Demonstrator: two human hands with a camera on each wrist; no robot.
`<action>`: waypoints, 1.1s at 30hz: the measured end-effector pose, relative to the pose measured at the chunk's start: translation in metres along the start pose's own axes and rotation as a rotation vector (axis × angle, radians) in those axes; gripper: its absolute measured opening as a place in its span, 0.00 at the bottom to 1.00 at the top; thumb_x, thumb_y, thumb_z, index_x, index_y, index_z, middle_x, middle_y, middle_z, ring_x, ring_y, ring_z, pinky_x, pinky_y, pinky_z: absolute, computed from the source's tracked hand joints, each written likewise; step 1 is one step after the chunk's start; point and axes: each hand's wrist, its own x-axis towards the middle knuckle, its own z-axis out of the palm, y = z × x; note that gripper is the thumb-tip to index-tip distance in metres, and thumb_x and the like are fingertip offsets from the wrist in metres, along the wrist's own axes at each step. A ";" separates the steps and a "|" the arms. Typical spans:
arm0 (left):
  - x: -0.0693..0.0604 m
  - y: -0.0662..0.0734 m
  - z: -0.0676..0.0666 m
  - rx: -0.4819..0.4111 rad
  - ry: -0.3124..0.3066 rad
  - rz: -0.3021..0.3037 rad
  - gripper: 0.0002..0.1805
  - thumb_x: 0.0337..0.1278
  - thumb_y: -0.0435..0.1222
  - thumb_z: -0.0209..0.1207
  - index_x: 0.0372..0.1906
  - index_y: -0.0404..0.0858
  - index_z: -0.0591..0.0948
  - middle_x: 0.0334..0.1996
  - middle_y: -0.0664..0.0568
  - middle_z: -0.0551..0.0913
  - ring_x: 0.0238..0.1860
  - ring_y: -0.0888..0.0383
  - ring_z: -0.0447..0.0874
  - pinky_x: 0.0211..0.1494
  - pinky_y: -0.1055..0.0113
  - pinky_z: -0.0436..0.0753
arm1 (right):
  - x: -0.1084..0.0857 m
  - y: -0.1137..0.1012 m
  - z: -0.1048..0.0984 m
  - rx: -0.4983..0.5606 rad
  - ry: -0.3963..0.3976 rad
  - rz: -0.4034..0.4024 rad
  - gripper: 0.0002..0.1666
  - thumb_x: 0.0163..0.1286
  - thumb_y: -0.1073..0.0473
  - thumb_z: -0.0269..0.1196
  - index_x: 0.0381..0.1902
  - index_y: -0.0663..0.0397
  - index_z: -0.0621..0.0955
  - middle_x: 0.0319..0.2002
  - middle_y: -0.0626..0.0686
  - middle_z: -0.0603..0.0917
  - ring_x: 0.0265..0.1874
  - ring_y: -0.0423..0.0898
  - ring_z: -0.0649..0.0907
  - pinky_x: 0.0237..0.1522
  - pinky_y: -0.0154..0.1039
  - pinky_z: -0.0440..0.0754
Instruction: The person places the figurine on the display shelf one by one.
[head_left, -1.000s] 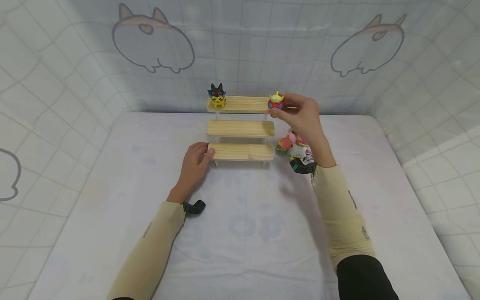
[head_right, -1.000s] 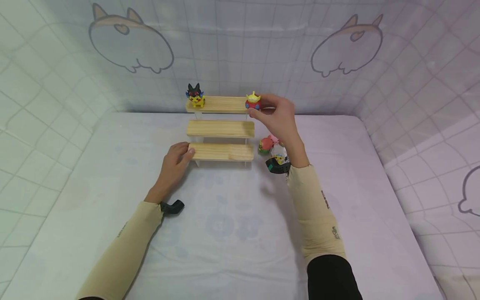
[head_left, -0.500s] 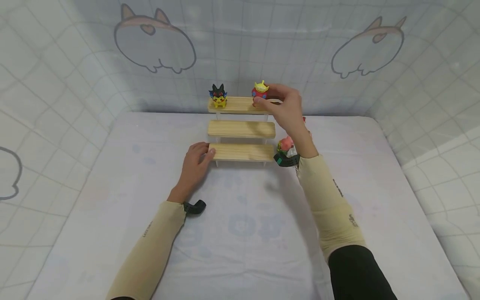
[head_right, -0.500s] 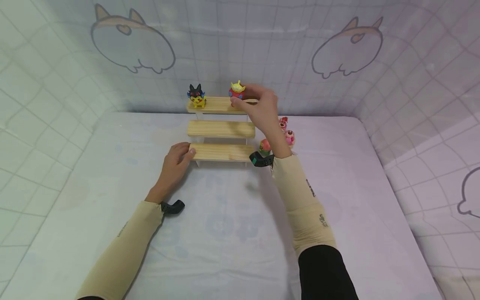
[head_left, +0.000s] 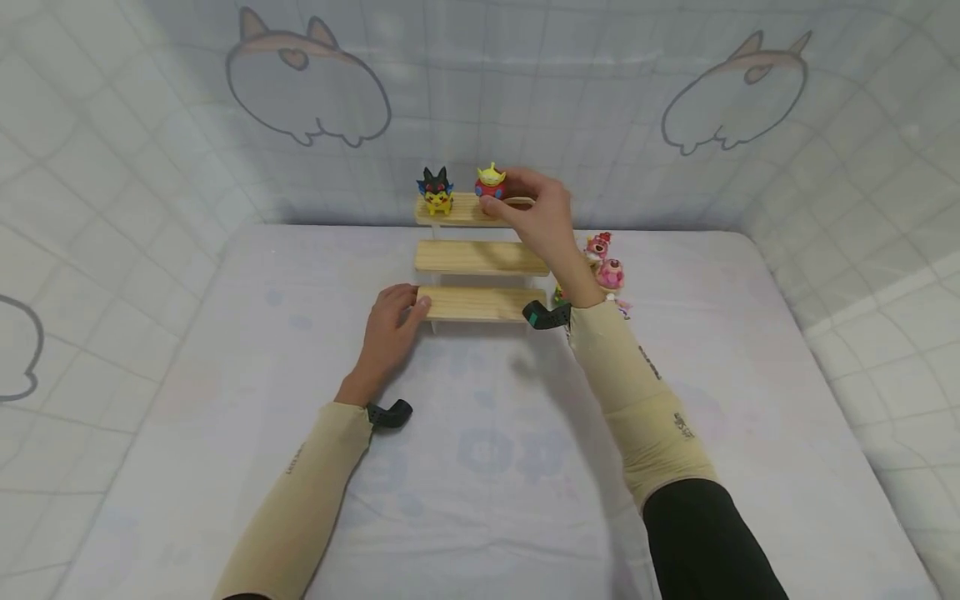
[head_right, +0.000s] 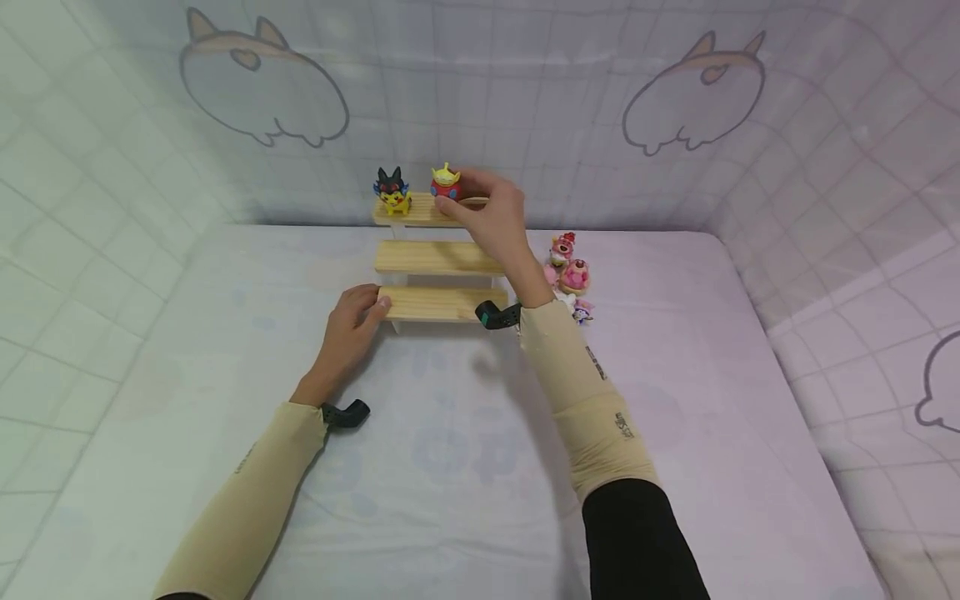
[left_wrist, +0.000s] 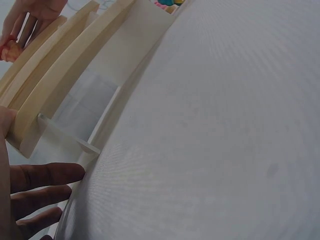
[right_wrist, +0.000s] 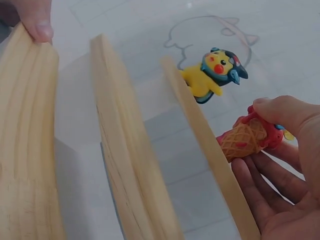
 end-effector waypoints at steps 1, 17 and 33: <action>0.000 0.000 0.000 -0.001 -0.001 -0.002 0.23 0.80 0.47 0.54 0.48 0.29 0.87 0.62 0.36 0.83 0.72 0.40 0.71 0.79 0.42 0.65 | 0.001 0.000 0.001 -0.001 -0.003 -0.002 0.26 0.70 0.63 0.73 0.63 0.65 0.83 0.55 0.65 0.88 0.56 0.55 0.86 0.62 0.47 0.85; 0.001 0.001 0.000 0.003 -0.018 -0.021 0.25 0.81 0.48 0.53 0.49 0.29 0.87 0.64 0.37 0.82 0.74 0.42 0.70 0.80 0.43 0.64 | 0.000 -0.004 0.006 -0.047 -0.033 -0.007 0.26 0.72 0.62 0.71 0.65 0.63 0.81 0.56 0.63 0.87 0.58 0.54 0.85 0.60 0.38 0.85; 0.000 0.002 -0.002 -0.009 -0.033 -0.038 0.26 0.81 0.50 0.52 0.50 0.30 0.87 0.66 0.38 0.81 0.75 0.42 0.68 0.80 0.42 0.62 | -0.001 -0.002 -0.001 -0.038 -0.076 -0.009 0.28 0.72 0.61 0.71 0.67 0.62 0.80 0.58 0.63 0.86 0.59 0.54 0.85 0.63 0.43 0.84</action>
